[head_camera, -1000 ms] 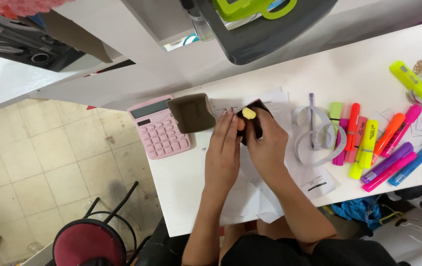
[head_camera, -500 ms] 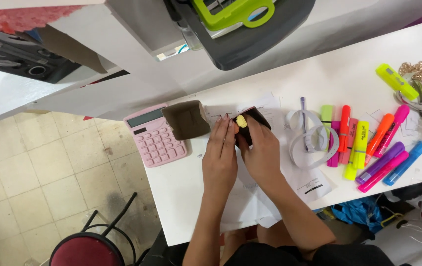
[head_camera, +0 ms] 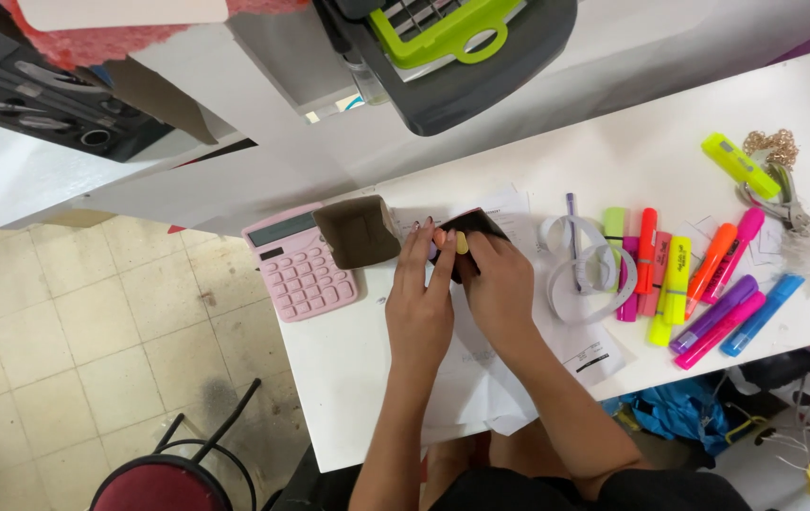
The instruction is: Testing and organizing highlighters by checking their ink on paper and sorting them into cardboard containers.
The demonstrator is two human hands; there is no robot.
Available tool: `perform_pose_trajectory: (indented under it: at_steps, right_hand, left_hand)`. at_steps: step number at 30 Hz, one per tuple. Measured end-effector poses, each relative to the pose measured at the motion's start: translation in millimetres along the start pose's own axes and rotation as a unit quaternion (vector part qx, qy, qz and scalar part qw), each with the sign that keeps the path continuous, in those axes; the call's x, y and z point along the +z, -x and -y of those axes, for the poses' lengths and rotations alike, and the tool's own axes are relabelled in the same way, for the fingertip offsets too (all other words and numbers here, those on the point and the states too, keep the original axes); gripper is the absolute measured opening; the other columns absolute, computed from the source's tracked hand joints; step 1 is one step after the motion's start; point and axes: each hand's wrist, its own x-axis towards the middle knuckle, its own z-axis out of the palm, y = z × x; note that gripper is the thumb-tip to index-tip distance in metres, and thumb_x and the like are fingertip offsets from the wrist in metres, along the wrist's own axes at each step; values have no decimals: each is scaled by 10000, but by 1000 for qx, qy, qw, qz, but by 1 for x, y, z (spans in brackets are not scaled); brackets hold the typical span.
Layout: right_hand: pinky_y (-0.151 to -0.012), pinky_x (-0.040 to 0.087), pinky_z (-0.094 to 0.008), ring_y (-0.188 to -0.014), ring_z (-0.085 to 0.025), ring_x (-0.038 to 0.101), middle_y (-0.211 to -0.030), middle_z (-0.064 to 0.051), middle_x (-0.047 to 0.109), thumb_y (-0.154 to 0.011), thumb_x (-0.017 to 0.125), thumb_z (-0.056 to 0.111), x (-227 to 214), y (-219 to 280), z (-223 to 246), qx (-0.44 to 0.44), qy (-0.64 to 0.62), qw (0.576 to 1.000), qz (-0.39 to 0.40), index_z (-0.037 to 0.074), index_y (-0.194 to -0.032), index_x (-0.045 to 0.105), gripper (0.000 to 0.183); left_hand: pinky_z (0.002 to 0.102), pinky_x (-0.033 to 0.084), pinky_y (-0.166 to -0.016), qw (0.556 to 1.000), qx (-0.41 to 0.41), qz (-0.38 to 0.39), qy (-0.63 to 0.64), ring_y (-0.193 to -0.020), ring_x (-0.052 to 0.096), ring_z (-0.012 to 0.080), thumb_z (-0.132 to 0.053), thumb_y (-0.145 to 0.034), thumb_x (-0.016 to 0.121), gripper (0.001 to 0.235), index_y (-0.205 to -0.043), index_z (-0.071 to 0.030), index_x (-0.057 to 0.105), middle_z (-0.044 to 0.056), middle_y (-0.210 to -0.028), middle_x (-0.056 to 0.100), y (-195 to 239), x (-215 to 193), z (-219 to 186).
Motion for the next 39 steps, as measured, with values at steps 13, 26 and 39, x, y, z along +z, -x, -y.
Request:
perform_pose_trajectory:
  at_steps: [13,26,39]
  right_hand:
    - [-743,575,-384,-804,-299,700,-867,-96,688,-928,711,-30,-9,-6,7,-4,-32,999,26,74,-1165,695,259]
    - [-903,543,-447,-947,-385,693,-997,-249,692,-893,645,-79,-9,-13,10,57,-26,986,153,-79,-1363,572,475]
    - [-970,550,-461,-1036,-406,704,-1097,-270,702,-919,636,-88,-14,-1,9,53,-39,995,80,-85,-1422,552,511]
  left_hand:
    - [404,535,-1085,1000,5,11,0,-1301,589,345,60,-984,597,401,-1363,-65,632,179,-1425,571,4,-2,-1]
    - [389,526,-1096,999,8,18,-31,-1317,574,341,63,-981,607,482,-1436,-91,574,171,-1446,542,2,-4,-3]
    - [425,511,-1098,1000,7,12,-15,-1384,516,386,44,-948,656,479,-1399,-110,612,198,-1502,512,5,-3,-8]
